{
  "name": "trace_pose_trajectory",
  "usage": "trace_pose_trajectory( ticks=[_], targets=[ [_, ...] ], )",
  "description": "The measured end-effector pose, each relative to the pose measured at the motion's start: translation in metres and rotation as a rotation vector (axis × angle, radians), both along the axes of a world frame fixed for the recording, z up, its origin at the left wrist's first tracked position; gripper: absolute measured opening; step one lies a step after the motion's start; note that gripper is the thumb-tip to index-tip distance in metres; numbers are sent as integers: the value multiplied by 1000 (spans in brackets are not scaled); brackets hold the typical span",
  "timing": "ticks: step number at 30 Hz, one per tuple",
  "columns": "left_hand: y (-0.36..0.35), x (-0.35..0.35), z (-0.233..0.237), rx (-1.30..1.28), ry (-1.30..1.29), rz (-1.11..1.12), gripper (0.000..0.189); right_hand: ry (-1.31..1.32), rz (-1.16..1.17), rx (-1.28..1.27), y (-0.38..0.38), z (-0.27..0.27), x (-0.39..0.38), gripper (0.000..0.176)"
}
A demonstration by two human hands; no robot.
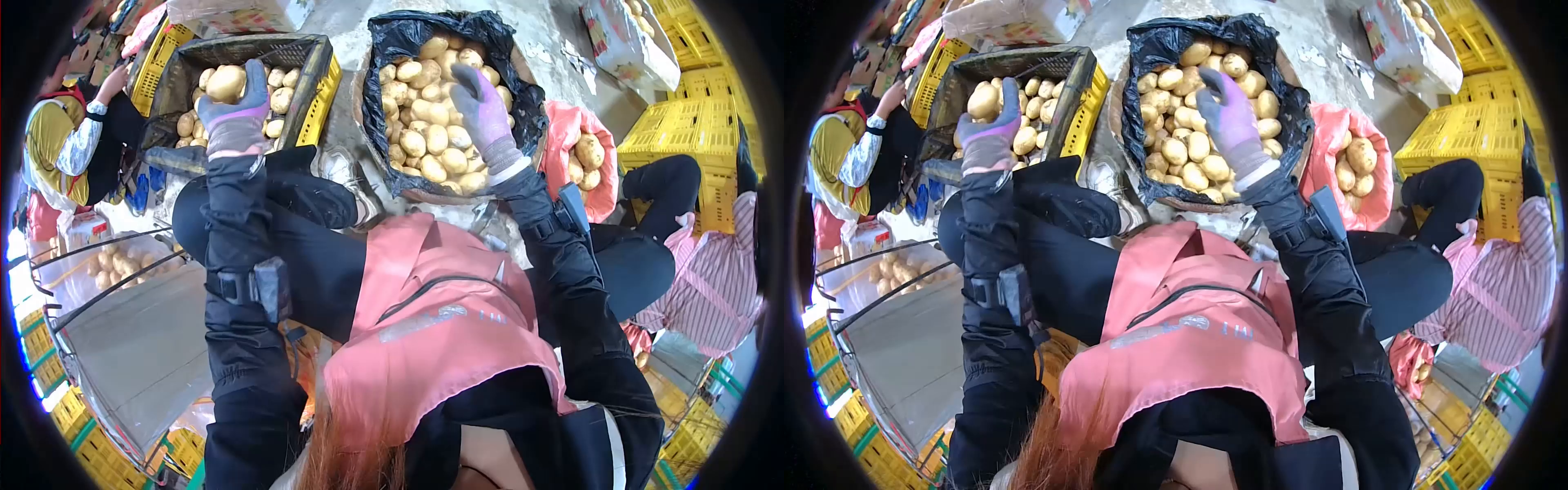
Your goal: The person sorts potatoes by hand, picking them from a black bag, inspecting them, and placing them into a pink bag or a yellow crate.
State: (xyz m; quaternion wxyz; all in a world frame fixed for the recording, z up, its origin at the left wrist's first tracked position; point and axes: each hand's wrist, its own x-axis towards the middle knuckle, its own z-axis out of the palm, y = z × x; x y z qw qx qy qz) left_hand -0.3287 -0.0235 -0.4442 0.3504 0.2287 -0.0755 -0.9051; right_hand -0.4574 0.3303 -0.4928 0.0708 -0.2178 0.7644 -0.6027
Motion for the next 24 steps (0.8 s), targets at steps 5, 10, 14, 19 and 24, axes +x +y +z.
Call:
trace_pose_trajectory(
  ticks=[5,10,14,19,24],
  targets=[
    [46,-6,67,-69,-76,-266,48,-10,303,555,8,-90,3,42],
    [91,-63,66,-180,-128,-392,29,653,586,1319,-50,-132,28,40],
    [96,-83,31,-304,-61,-642,32,492,611,1293,-62,-119,15,44],
    [99,-86,0,-813,-13,-849,46,-467,339,130,-19,-64,2,69],
    [163,-61,17,-1469,-467,-1001,74,-226,187,-104,18,-1,28,69]
  ],
)
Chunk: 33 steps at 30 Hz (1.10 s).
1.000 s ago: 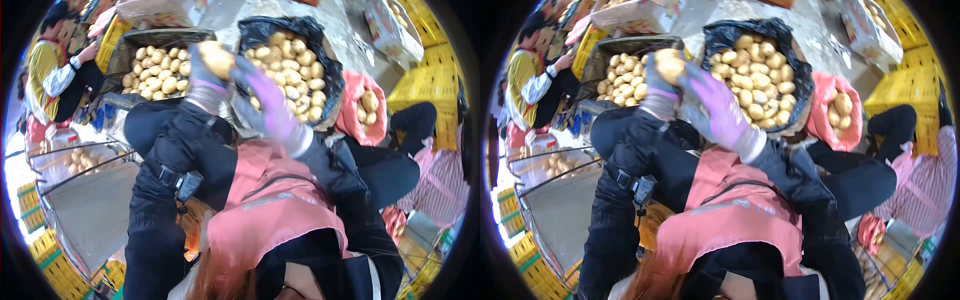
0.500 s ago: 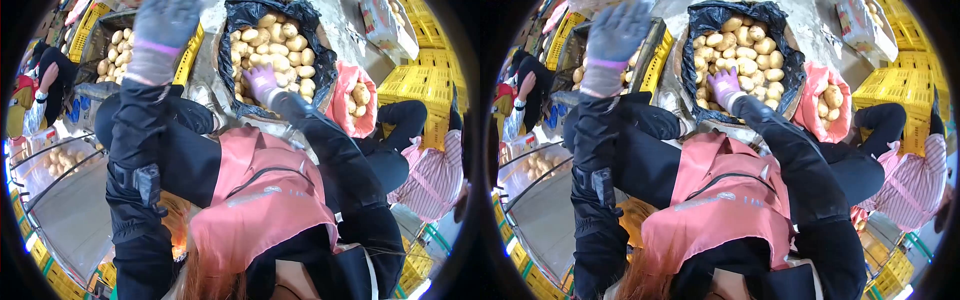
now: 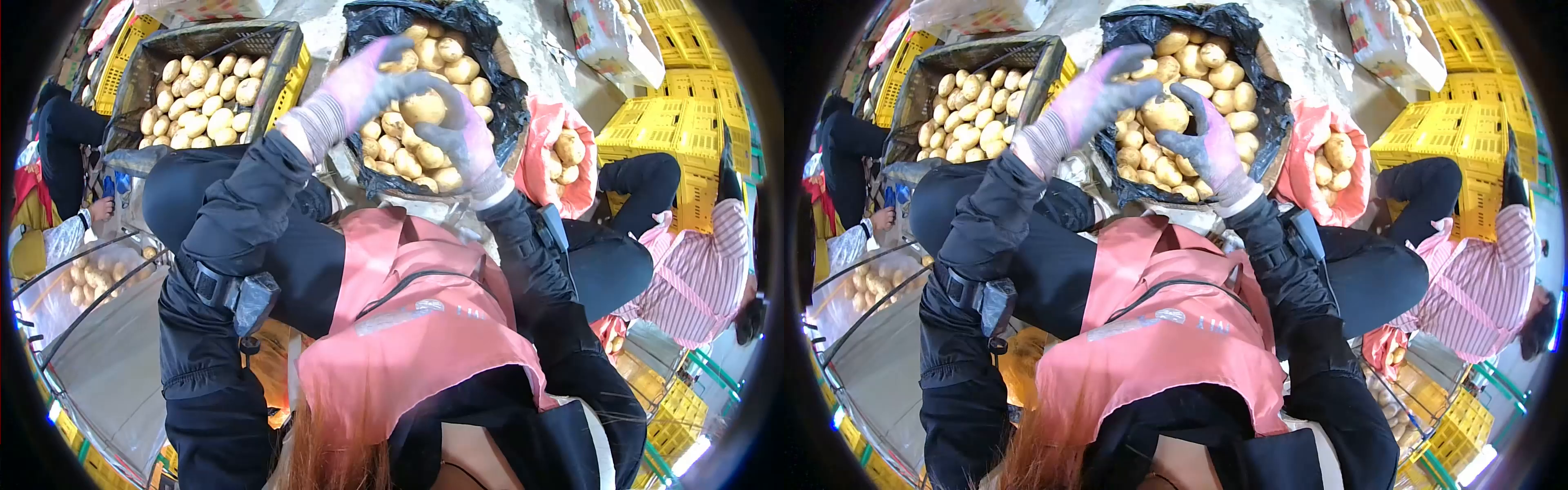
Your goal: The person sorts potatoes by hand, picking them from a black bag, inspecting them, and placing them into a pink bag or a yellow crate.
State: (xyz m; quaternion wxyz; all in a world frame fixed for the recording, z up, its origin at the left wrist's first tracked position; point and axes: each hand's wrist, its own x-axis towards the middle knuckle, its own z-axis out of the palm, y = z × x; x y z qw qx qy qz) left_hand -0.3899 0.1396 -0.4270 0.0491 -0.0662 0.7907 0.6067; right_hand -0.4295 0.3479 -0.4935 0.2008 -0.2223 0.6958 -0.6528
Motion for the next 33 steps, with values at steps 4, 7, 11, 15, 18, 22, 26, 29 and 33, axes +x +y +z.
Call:
trace_pose_trajectory(
  ticks=[4,7,11,15,18,22,26,29,33],
  targets=[
    [31,18,-2,-114,-10,-79,56,131,-52,45,5,55,24,68],
    [35,18,-4,192,-12,-23,43,41,-66,-91,16,43,25,67],
    [40,24,8,364,-38,103,38,-121,-82,-214,24,49,30,70],
    [39,27,12,611,-79,152,35,-200,-55,-320,34,54,28,67],
    [44,33,21,381,85,4,38,-377,-19,-483,34,60,36,67],
    [54,31,21,335,127,-98,54,-591,51,-639,31,60,38,66],
    [47,30,22,397,136,-101,55,-649,112,-659,28,53,28,66],
    [38,28,26,372,135,-76,48,-654,118,-627,25,52,28,68],
    [35,25,19,406,113,-42,40,-686,96,-605,24,44,29,68]
  ],
)
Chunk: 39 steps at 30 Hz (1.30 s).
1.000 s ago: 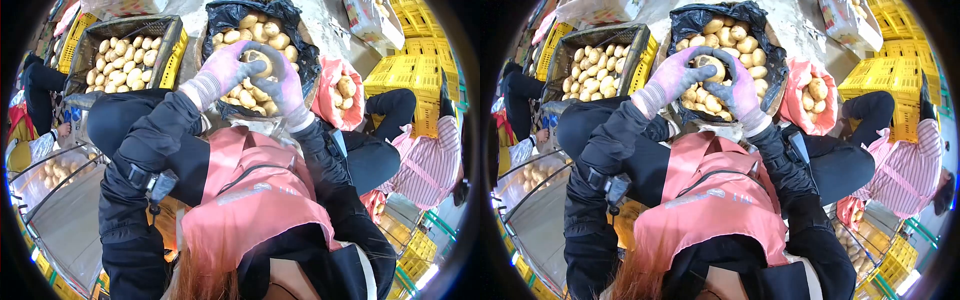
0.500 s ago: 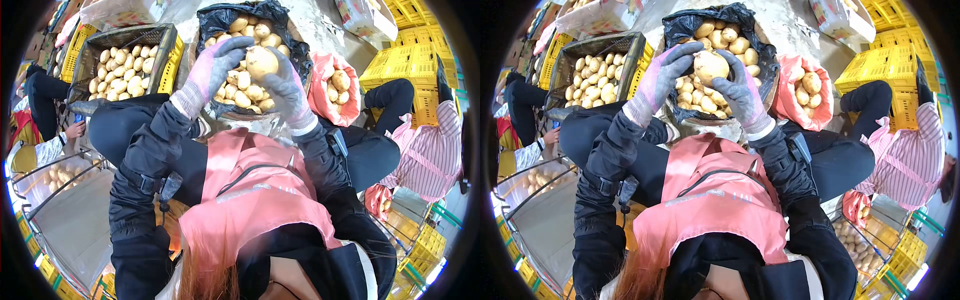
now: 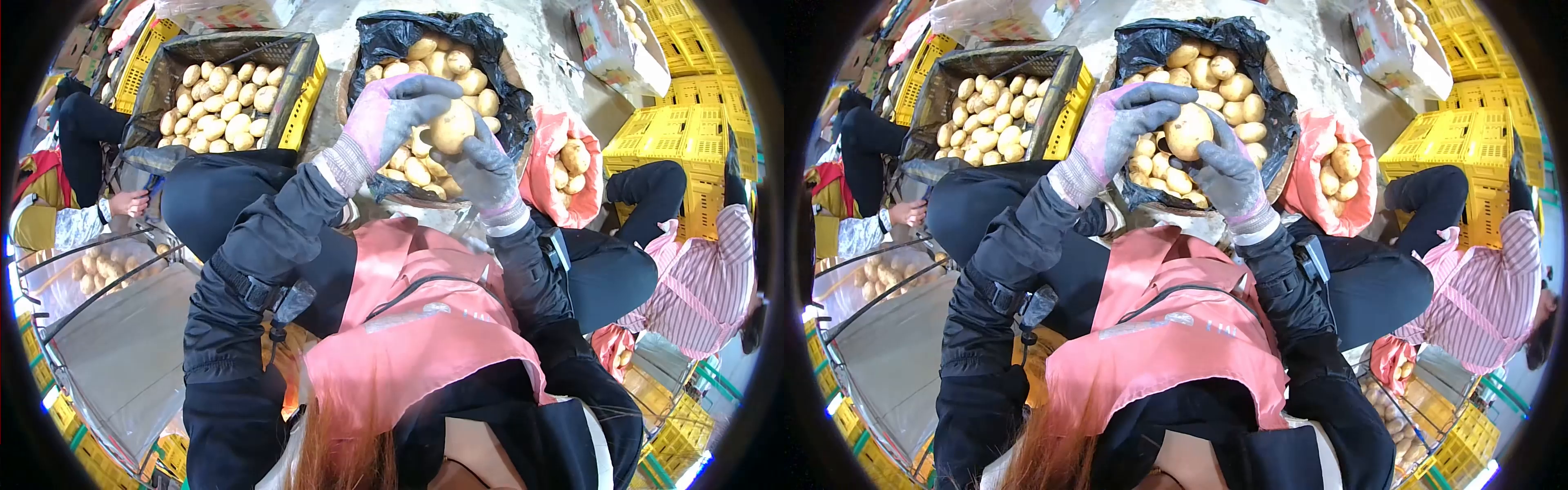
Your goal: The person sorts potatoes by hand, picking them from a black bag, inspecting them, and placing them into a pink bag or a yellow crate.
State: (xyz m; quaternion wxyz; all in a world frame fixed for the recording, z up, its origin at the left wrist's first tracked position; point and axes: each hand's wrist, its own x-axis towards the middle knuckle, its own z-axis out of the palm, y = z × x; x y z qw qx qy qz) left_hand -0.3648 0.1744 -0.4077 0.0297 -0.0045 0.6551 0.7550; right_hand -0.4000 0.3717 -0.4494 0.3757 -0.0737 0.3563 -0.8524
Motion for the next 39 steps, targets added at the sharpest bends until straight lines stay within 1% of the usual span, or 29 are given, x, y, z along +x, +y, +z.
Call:
trace_pose_trajectory(
  ticks=[1,3,6,8,10,11,12,13,14,15,18,19,20,21,22,23,24,25,27,28,29,30,31,32,33,34,37,38,39],
  targets=[
    [-1,-1,-3,0,-1,3,40,10,27,-17,1,-2,-1,68],
    [-3,-6,-10,267,-142,118,38,20,56,-35,0,0,-1,67],
    [-3,-9,-19,408,-81,113,38,29,70,-78,-1,7,-1,62],
    [2,-12,-15,286,6,102,41,18,14,-21,-2,9,-1,60],
    [16,-4,-2,149,23,-17,49,2,-54,14,3,-7,-1,43],
    [20,2,-2,74,-61,-96,56,836,-155,342,15,-32,-5,32],
    [25,-2,-22,-23,46,-60,56,843,-73,692,24,-28,-8,30],
    [27,-11,-64,32,-15,-41,49,376,-44,381,14,-6,4,30],
    [20,7,-3,151,-25,-72,41,415,-79,410,8,-2,5,30],
    [22,14,4,267,-112,-53,31,452,-29,401,9,-1,2,33],
    [18,2,-28,440,223,-33,25,701,-111,591,18,-28,-18,40],
    [9,12,-19,301,335,153,25,580,-119,502,6,-4,-5,39],
    [6,20,-5,180,442,320,25,636,-52,454,-1,25,7,41],
    [-9,35,18,923,103,296,32,627,-53,442,-3,30,5,42],
    [-31,43,26,934,81,435,34,616,-58,450,3,41,2,43],
    [-57,65,30,946,232,581,38,545,-81,380,5,41,0,43],
    [-91,100,38,708,319,689,45,548,-83,376,9,38,-5,43],
    [-123,138,54,682,367,904,48,461,-122,378,14,32,-13,43],
    [-179,235,114,-763,612,1098,42,353,-162,408,27,13,-30,44],
    [-220,282,122,-739,483,1380,37,343,-166,412,27,-8,-47,44],
    [-237,332,156,-1040,445,1596,30,583,-160,462,32,-37,-65,44],
    [-285,413,173,-1643,8,1556,37,811,-166,557,54,-55,-70,45],
    [-334,493,189,-2254,-383,1439,44,493,-170,393,51,-46,-59,44],
    [-312,479,230,-2587,-694,1486,30,330,-205,329,44,-34,-45,44],
    [-412,558,263,-2498,-285,1067,27,309,-213,199,46,-55,-56,44],
    [-485,624,266,-2265,-265,1379,37,172,-243,150,53,-75,-70,44],
    [-327,429,258,-1358,77,1637,41,84,-347,300,45,-88,-75,39],
    [-302,378,244,-1034,-26,1615,39,50,-365,401,42,-86,-71,37],
    [-278,330,220,-1391,162,1213,36,40,-370,495,41,-92,-71,36]
  ],
)
